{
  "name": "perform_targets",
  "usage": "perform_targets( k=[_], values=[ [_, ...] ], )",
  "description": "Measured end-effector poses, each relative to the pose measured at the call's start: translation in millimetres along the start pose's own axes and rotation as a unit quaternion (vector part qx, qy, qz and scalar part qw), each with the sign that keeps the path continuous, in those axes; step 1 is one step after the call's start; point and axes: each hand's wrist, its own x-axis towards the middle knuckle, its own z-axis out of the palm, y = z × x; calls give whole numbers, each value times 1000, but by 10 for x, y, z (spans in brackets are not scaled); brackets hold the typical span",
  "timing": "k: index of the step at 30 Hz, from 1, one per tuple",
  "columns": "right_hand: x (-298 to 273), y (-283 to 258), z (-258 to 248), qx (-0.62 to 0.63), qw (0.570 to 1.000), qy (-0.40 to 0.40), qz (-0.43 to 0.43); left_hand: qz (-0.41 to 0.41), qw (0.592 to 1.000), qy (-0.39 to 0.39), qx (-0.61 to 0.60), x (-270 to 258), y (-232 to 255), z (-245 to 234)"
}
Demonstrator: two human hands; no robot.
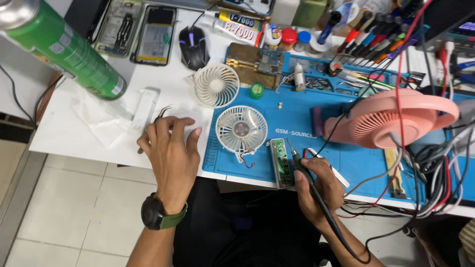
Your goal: The person solders wires to a small circuit board using a soldering iron and flux. They then use a purple eraser to clean the board and test the fan by pressing a button on the circuit board.
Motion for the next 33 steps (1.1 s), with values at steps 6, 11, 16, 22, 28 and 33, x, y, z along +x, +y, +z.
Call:
perform_targets(
  k=[6,11,16,22,28,33],
  values=[
    [-84,48,75,-107,987,115,-41,155,943,-172,-240,1091,962,457],
    [-245,-6,26,-125,985,115,34,138,972,-190,-12,1453,1561,1564],
    [-234,-295,-244,-134,986,94,16,117,937,-322,61,1616,1954,1178],
    [-82,-490,-300,-72,990,115,-43,23,937,-337,86,1690,1840,1397],
    [-27,-607,-307,-46,996,62,-49,-38,950,-309,7,1473,1706,882],
    [135,-670,-156,35,995,31,93,-133,872,-166,-442,462,1440,-105]
  ],
)
